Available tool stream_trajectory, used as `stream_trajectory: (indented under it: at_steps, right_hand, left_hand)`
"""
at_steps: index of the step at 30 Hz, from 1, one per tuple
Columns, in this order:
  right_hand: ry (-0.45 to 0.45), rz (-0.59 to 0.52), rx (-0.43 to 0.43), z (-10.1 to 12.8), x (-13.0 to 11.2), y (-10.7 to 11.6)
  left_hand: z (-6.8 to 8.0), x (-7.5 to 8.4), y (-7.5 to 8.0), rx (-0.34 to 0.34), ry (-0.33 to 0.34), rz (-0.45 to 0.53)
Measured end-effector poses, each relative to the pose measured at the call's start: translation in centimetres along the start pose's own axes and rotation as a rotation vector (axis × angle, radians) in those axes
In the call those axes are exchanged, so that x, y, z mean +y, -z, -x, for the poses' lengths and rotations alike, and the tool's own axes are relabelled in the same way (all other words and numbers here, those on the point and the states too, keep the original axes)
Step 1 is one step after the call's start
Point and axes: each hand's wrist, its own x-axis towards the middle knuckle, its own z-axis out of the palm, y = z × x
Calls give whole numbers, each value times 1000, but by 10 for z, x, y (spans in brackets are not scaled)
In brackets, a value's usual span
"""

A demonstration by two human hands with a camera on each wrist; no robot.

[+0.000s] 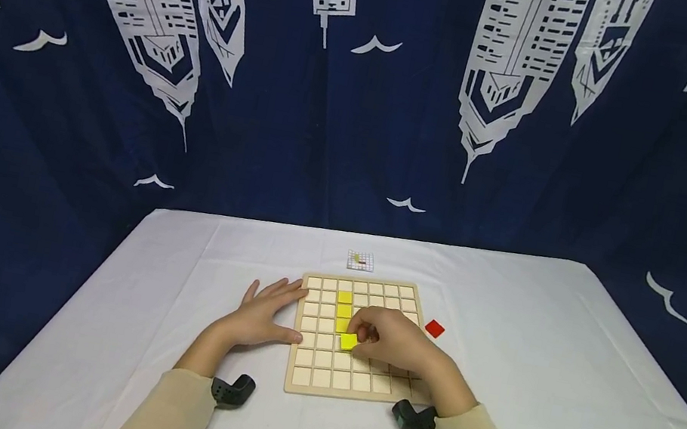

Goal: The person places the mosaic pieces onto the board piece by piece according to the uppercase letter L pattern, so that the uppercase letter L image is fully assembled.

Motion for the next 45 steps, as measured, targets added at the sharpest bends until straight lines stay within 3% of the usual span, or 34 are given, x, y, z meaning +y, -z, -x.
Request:
stream_trajectory:
  at_steps: [8, 28, 38, 45]
  right_hand:
    - [14, 72, 34, -4, 2, -9]
    - [40, 55, 41, -5, -2, -12]
    - [23, -70, 63, 3, 10, 15]
    - [-18, -29, 134, 13, 30, 43]
  left_hand:
    - [-1, 0, -1, -2, 12, 2]
    - [2, -2, 0, 2, 16, -3]
    - [1, -1, -1, 11, 2, -3]
    - [2, 2, 0, 4, 12, 13]
